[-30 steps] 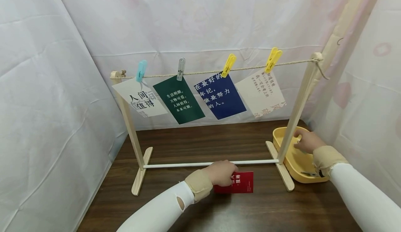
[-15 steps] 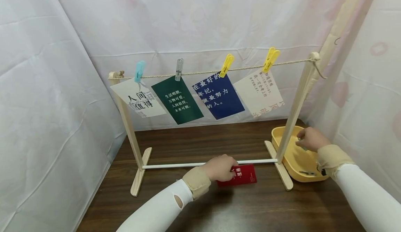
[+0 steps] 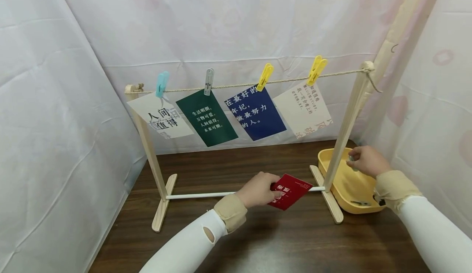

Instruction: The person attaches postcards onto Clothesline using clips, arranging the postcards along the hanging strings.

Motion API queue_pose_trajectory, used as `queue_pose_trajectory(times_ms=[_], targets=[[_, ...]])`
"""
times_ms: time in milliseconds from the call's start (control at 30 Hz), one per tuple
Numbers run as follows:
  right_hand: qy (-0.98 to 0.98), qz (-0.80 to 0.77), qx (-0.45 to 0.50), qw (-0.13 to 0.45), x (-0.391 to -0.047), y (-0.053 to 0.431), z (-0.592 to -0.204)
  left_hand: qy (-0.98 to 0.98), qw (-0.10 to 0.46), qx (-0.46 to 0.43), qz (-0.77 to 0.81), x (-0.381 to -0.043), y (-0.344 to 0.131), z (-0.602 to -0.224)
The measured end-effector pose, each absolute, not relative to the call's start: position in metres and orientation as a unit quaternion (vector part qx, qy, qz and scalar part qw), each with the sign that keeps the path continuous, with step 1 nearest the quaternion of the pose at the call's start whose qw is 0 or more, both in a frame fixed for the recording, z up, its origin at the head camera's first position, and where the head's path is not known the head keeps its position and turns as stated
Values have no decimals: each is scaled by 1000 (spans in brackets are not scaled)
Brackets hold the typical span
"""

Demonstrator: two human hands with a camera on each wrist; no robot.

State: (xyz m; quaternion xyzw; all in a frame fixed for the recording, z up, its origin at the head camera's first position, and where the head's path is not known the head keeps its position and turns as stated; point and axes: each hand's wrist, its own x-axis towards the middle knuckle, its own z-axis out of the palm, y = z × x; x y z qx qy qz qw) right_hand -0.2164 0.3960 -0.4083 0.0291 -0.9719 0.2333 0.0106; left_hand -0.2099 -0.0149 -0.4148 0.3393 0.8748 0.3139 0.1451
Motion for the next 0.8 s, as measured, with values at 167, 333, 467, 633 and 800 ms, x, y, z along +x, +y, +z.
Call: queue_pose_trajectory(times_ms=[167,333,467,633,800], targets=[[-967,256,16,13,-211,390,-400,854,148,322,380,-211,-15,-415],[-961,273,11,40,-208,387,-395,836,147,305,432,-213,-15,-413],[-956,283,15,77,-205,383,-391,820,145,300,466,-215,-14,-412],[-950,289,28,115,-199,378,-388,799,152,281,509,-216,-13,-413],[-938,303,42,160,-192,372,-386,786,147,269,537,-216,-11,-416]])
